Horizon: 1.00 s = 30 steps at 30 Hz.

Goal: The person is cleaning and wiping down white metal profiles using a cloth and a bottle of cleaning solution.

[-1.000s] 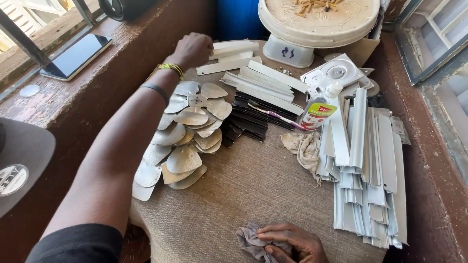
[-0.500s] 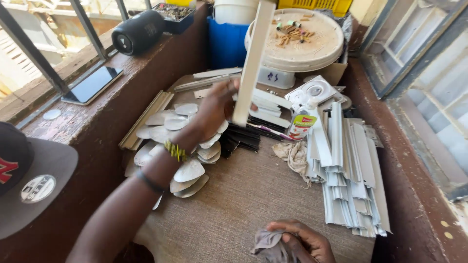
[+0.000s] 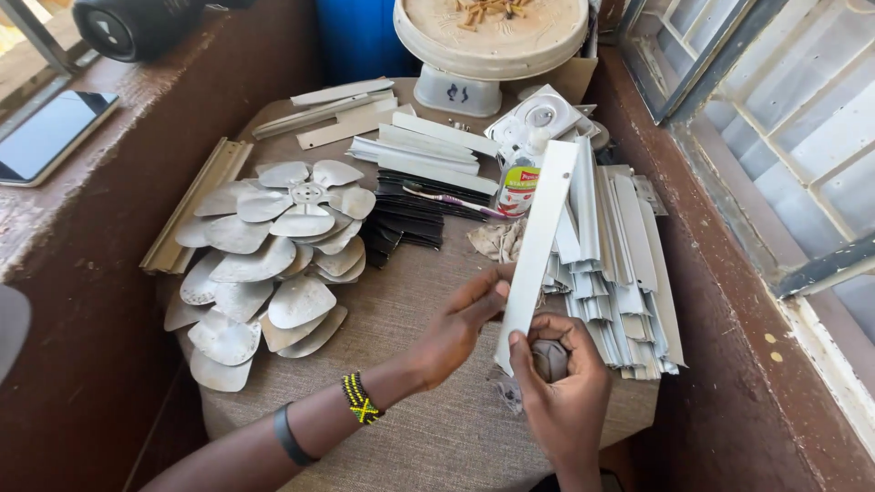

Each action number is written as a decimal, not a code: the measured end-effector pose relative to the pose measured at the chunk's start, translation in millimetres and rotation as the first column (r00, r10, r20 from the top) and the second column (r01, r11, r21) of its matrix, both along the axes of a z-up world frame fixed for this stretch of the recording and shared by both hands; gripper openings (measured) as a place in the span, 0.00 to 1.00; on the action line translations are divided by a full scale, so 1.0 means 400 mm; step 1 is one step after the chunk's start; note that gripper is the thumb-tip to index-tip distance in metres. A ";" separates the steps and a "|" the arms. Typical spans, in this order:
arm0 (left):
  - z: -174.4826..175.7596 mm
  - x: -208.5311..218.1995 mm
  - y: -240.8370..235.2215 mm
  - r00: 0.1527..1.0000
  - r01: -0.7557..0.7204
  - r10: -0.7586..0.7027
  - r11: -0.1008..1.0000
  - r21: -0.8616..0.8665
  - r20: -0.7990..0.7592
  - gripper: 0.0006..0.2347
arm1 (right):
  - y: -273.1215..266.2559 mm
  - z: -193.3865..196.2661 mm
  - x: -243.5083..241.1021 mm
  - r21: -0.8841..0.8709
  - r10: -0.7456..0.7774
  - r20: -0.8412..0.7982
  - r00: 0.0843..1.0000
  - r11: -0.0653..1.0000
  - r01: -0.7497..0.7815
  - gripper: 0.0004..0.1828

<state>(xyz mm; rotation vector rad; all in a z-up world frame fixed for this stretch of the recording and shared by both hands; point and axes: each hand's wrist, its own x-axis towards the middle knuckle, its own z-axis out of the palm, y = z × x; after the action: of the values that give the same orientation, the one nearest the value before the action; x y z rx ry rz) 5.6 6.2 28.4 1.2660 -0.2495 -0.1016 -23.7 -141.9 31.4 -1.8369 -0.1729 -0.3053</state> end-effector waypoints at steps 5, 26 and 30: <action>0.076 0.030 0.022 0.980 -0.054 0.055 0.998 -0.012 0.193 0.29 | 0.028 -0.022 -0.009 -0.318 0.022 0.229 0.973 0.947 0.054 0.10; -0.130 0.086 0.039 0.951 0.057 -0.222 0.811 -0.583 -0.216 0.24 | -0.152 0.041 0.021 -0.196 0.698 -0.067 0.713 0.691 -0.695 0.11; -0.116 0.084 0.046 0.968 0.059 -0.184 0.824 -0.564 -0.168 0.29 | -0.116 0.080 0.007 -0.264 0.938 -0.082 0.336 0.305 -0.915 0.15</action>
<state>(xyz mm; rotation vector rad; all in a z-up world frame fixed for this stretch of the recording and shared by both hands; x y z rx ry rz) 39.2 24.8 -18.1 0.6447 -0.1539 -0.2574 -21.0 -188.3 63.3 -1.6542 -1.3805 0.5213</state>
